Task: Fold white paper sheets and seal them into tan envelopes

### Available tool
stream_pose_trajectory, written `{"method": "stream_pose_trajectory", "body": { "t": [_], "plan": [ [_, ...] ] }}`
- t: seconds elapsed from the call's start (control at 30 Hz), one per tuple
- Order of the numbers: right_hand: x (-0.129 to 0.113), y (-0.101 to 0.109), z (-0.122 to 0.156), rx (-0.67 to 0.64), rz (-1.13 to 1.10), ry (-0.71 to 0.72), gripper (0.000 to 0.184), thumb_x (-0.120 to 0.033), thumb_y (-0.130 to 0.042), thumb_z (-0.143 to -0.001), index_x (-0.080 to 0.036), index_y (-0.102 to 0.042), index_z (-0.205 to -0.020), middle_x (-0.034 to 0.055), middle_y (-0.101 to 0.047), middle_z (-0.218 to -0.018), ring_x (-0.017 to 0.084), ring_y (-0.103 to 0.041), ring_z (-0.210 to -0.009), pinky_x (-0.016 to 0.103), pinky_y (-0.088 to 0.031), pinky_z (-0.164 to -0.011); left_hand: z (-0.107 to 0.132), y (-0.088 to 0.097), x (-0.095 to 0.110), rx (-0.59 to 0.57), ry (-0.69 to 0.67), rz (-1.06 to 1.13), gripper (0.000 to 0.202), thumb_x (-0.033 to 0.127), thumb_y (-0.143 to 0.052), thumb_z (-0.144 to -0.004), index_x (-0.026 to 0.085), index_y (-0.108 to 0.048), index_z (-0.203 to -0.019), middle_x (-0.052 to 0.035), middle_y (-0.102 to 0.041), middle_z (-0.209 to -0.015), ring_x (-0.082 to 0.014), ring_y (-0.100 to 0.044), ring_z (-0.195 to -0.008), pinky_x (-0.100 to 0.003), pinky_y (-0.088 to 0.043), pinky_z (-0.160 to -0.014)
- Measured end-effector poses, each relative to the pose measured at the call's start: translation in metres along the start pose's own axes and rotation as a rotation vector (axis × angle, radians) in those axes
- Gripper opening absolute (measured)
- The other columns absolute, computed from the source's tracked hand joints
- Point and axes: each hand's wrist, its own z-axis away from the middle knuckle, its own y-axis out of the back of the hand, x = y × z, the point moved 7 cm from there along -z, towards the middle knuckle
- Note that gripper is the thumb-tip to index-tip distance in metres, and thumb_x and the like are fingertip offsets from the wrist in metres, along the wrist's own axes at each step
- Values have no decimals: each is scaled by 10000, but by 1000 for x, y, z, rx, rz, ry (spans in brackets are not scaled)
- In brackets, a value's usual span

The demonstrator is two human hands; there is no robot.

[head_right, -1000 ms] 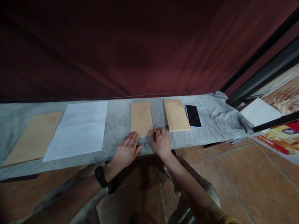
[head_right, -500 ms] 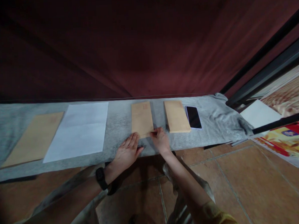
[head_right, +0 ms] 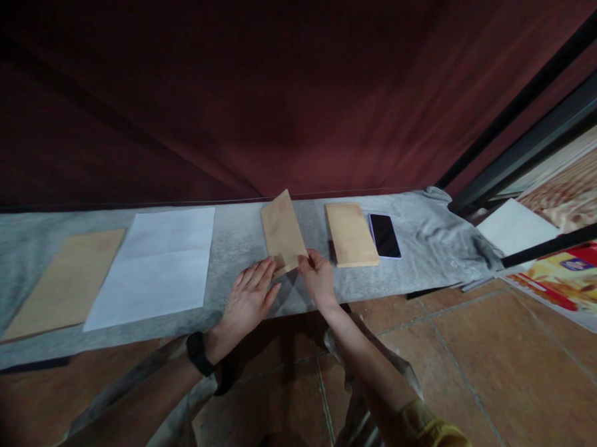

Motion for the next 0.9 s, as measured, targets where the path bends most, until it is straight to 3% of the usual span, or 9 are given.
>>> {"method": "stream_pose_trajectory", "body": {
  "t": [0.1, 0.17, 0.27, 0.37, 0.5, 0.6, 0.73, 0.8, 0.9],
  "plan": [
    [-31, 11, 8, 99, 225, 300, 296, -402, -521, -968, -197, -716, -1053, 22, -720, -839, 155, -665, -703, 263, -563, -652, -10, 8, -11, 51, 146, 320, 418, 412, -493, -1008, 198, -642, -1335, -129, -688, -1308, -279, -620, -1225, -449, -476, -1076],
    [-50, 13, 18, 134, 433, 513, 289, -341, -498, -1007, -198, -723, -1118, 65, -734, -964, 171, -688, -814, 284, -575, -751, -13, 0, -17, 21, 295, 636, 422, 478, -516, -991, 200, -683, -1260, -121, -730, -1187, -259, -678, -1091, -413, -540, -971],
    [-61, -2, 35, 59, 768, 762, 301, -235, -500, -1023, -214, -702, -1246, 104, -726, -1101, 192, -682, -971, 299, -562, -874, -11, -23, -18, -41, 558, 1181, 533, 599, -584, -925, 175, -679, -1232, -129, -747, -1099, -249, -715, -973, -373, -587, -815],
    [-55, -24, 47, -74, 991, 862, 335, -178, -525, -1011, -215, -678, -1307, 106, -723, -1137, 201, -666, -1009, 296, -558, -883, -10, -37, -11, -78, 697, 1574, 571, 635, -685, -841, 166, -679, -1166, -121, -751, -1062, -234, -724, -938, -363, -592, -797],
    [-41, -47, 55, -207, 1070, 871, 287, -178, -518, -1016, -183, -715, -1224, 110, -719, -1171, 207, -656, -1005, 299, -565, -857, -8, -42, -14, -59, 780, 1694, 442, 507, -833, -746, 164, -688, -984, -72, -754, -981, -165, -713, -829, -283, -575, -755],
    [-33, -56, 55, -272, 1056, 782, 302, -175, -504, -1012, -191, -710, -1231, 116, -703, -1208, 215, -649, -1053, 320, -559, -921, -5, -46, -21, -42, 839, 1696, 386, 444, -844, -744, 171, -675, -958, -45, -749, -949, -133, -700, -769, -249, -561, -705],
    [-30, -57, 53, -330, 959, 645, 425, -114, -502, -946, -232, -659, -1323, 95, -672, -1282, 213, -631, -1155, 331, -533, -1014, -3, -48, -28, -102, 868, 1663, 343, 415, -817, -776, 170, -666, -963, -55, -752, -940, -143, -710, -756, -277, -579, -710],
    [-30, -50, 49, -302, 872, 595, 467, -96, -489, -911, -233, -647, -1329, 83, -661, -1304, 203, -622, -1188, 325, -518, -1043, -3, -45, -32, -135, 837, 1610, 385, 412, -825, -765, 166, -674, -1020, -75, -761, -974, -176, -730, -811, -307, -597, -739],
    [-27, -28, 33, -157, 768, 511, 451, -119, -471, -913, -203, -623, -1330, 97, -653, -1297, 206, -615, -1204, 326, -507, -1052, -2, -42, -35, -237, 802, 1519, 465, 417, -822, -760, 156, -666, -1112, -102, -772, -998, -216, -748, -828, -337, -614, -738]
  ]
}}
